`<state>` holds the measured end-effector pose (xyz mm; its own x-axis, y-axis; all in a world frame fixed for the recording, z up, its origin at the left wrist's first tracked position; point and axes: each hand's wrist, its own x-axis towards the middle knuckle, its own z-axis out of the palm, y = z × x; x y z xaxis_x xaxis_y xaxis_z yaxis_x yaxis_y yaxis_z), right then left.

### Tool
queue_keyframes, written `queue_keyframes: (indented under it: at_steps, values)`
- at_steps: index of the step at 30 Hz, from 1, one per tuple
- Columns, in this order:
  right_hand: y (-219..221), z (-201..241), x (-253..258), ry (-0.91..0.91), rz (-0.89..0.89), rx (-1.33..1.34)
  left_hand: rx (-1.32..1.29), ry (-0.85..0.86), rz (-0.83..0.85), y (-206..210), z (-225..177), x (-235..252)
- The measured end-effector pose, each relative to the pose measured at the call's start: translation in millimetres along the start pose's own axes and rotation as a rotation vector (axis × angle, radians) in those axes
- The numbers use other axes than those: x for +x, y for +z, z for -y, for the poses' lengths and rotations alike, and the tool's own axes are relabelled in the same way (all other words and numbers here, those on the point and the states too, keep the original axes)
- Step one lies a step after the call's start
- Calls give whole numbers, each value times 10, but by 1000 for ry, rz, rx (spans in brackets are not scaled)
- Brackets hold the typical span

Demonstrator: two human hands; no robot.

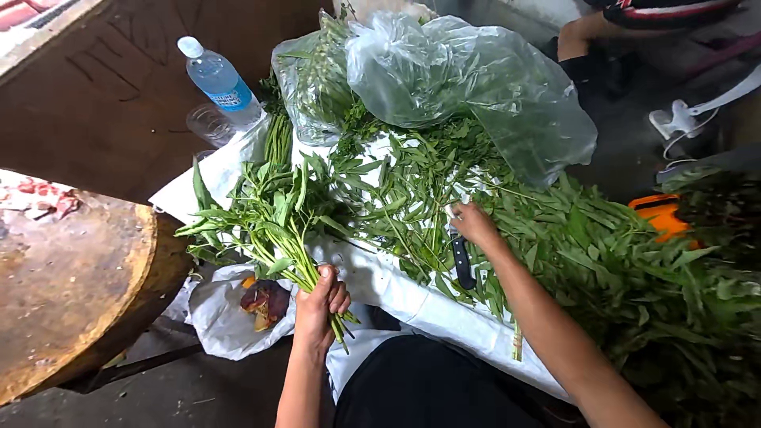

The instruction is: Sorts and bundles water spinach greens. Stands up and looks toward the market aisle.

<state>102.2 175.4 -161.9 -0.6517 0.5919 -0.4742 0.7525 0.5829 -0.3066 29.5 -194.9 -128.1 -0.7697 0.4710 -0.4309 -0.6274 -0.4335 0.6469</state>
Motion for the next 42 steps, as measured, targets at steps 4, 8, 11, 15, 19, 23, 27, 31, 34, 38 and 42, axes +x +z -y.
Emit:
queue_keyframes:
  at_steps: [4,8,11,15,19,23,27,31,34,38,42]
  values:
    - [74,-58,-61,30,-14,-41,-14,13,-40,-101,24,-62]
    - [-88,-28,-213,-4,-160,276,-38,13,-55,-143,42,-60]
    - [-254,57,-373,-46,-231,479,-35,8,-55,-95,52,-30]
    - [-341,133,-491,-112,-260,578,4,3,-43,18,58,36]
    - [-343,169,-565,-234,-304,645,23,8,-11,89,59,65]
    - [-198,170,-527,-356,-50,560,18,8,-5,85,72,73]
    - [-160,152,-116,-242,21,459,24,2,-19,62,57,57]
    - [-267,-75,623,-168,-331,231,40,-13,-41,44,38,1]
    - [-294,-186,942,-101,-439,46,37,-5,-47,53,13,-42]
    - [-985,426,103,-16,-100,71,33,7,-50,16,-15,-90]
    - [-795,24,552,-239,-395,312,47,11,-88,-20,-16,-90]
